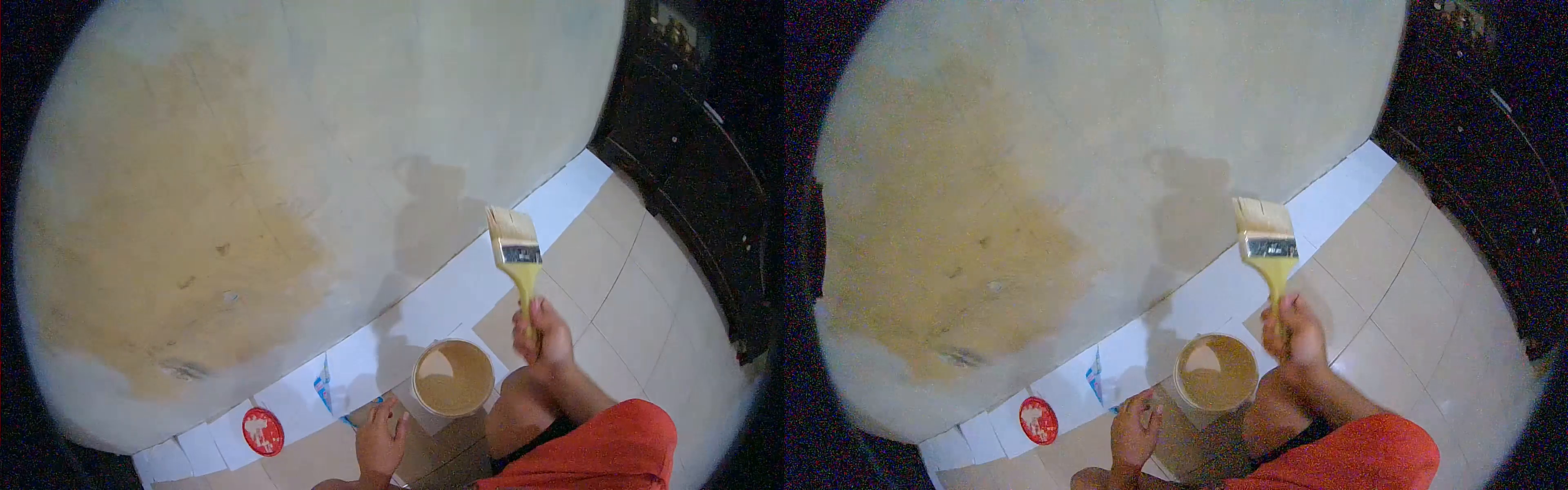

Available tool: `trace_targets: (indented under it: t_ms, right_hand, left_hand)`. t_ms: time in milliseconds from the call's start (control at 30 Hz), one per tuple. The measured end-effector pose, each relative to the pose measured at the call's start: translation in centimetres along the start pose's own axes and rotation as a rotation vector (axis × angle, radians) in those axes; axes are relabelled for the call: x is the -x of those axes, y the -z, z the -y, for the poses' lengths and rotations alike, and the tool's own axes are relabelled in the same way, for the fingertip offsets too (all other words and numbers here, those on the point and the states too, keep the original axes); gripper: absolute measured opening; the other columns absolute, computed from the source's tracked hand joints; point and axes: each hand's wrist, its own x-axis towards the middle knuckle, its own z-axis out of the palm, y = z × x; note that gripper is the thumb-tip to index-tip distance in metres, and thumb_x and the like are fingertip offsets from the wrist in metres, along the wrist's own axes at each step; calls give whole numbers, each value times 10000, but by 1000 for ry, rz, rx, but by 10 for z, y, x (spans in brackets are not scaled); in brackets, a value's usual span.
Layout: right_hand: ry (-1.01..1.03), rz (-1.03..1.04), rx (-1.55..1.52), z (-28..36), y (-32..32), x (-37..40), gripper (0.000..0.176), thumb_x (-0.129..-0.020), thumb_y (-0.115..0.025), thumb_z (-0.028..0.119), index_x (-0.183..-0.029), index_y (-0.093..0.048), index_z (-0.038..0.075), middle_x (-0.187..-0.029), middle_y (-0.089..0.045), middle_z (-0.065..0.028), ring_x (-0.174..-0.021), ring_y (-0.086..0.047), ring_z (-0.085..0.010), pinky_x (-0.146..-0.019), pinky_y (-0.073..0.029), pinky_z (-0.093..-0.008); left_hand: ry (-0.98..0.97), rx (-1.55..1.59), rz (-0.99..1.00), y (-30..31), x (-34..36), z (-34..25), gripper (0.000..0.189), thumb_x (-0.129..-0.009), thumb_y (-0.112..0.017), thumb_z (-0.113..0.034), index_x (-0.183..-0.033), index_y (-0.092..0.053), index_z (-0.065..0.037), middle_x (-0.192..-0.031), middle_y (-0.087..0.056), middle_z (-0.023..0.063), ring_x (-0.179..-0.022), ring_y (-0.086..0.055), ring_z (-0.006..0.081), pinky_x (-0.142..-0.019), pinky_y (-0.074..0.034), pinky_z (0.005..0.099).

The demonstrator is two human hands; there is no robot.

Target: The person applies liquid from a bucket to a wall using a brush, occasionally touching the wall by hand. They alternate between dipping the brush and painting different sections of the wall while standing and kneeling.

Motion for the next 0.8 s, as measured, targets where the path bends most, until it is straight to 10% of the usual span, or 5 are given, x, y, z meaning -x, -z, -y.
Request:
trace_targets:
  t_ms: [333,400,533,800]
  right_hand:
    - [-66,138,206,-59,-18,18,192,-917,-451,261,-1000,-395,97,-642,-479,-28,-452,-355,-47,-373,-250,-189]
    - [-79,115,253,-56,-18,24,198,-917,-455,253,-1000,-387,87,-659,-476,-19,-481,-345,-43,-411,-264,-185]
    - [-34,125,491,-41,-17,42,217,-915,-460,251,-1005,-392,65,-695,-480,-20,-550,-390,-58,-475,-324,-203]
    - [74,61,797,-42,-9,100,234,-896,-472,249,-973,-459,28,-743,-533,-63,-635,-521,-141,-576,-439,-299]
  left_hand:
    - [175,145,87,-56,38,-4,285,-792,-597,-235,-1019,-557,-69,-936,-551,138,-851,-540,308,-769,-415,409]
    - [-175,-4,239,-57,54,-10,232,-738,-625,-148,-944,-585,-48,-978,-551,149,-836,-542,329,-747,-443,392]
    - [-261,-107,209,-67,72,-25,298,-822,-548,-280,-1064,-545,-106,-931,-578,128,-845,-556,322,-768,-411,439]
    - [-116,-90,442,27,96,-96,250,-822,-520,-252,-1032,-576,-127,-897,-607,121,-824,-576,317,-752,-434,415]
